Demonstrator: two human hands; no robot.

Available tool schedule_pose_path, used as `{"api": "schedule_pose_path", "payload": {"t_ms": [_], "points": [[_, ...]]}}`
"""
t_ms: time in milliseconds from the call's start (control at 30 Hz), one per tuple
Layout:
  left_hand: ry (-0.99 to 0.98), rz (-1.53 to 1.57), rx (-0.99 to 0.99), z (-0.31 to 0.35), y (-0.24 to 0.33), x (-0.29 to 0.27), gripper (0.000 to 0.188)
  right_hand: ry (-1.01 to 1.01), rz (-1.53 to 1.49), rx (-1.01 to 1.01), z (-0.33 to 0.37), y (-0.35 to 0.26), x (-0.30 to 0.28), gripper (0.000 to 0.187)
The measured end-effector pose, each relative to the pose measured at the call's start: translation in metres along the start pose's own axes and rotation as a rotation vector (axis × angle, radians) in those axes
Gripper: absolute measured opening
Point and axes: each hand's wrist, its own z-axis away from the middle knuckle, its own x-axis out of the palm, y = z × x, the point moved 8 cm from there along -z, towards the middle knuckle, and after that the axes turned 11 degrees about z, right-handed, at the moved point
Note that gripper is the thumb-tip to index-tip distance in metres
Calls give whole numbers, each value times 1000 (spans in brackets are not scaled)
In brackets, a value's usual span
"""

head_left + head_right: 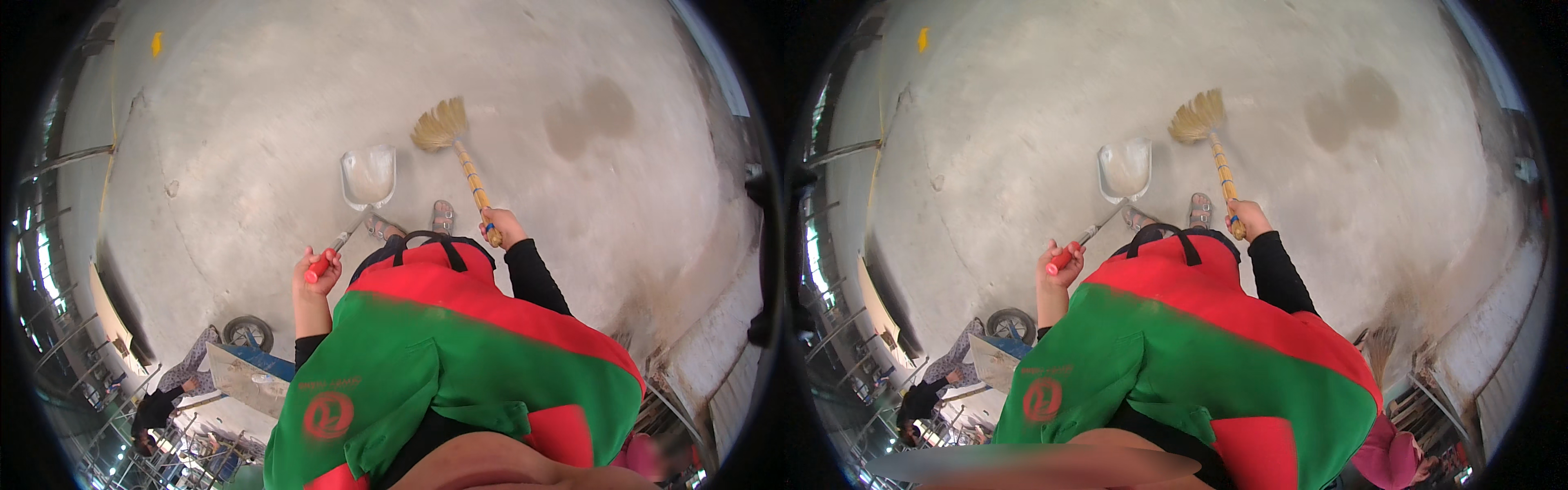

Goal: The person sweeps dust and debris on a concrete floor using a broom and dustpan, then empties the collected material into a wheelbarrow. The person repeats this cycle multiple times while others sweep nearby.

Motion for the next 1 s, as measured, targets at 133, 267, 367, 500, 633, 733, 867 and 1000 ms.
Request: {"api": "schedule_pose_path", "payload": {"t_ms": [133, 267, 367, 500, 633, 733, 867, 1000], "points": [[75, -37, -9, 7, -4, -19, 68, 23, 119, -78, 81, 8, -1, 23], [64, -73, 7, 3, -3, -12, 72, 17, 311, -143, 110, -4, -3, 25], [75, -90, 20, -3, -7, 0, 73, 22, 511, -184, 96, -19, -16, 26], [55, -106, 1, -2, -21, 16, 74, 96, 700, -199, 62, -21, -46, 28], [48, -188, 20, 5, -28, 24, 74, 240, 1005, -262, 42, -15, -74, 30], [85, -258, 45, 7, -28, 23, 72, 380, 1213, -375, 43, -18, -74, 29], [44, -334, 40, 7, -30, 28, 58, 445, 1243, -442, 63, -31, -59, 31], [20, -431, 36, 6, -31, 30, 49, 201, 686, -205, 91, -23, -47, 35]]}}
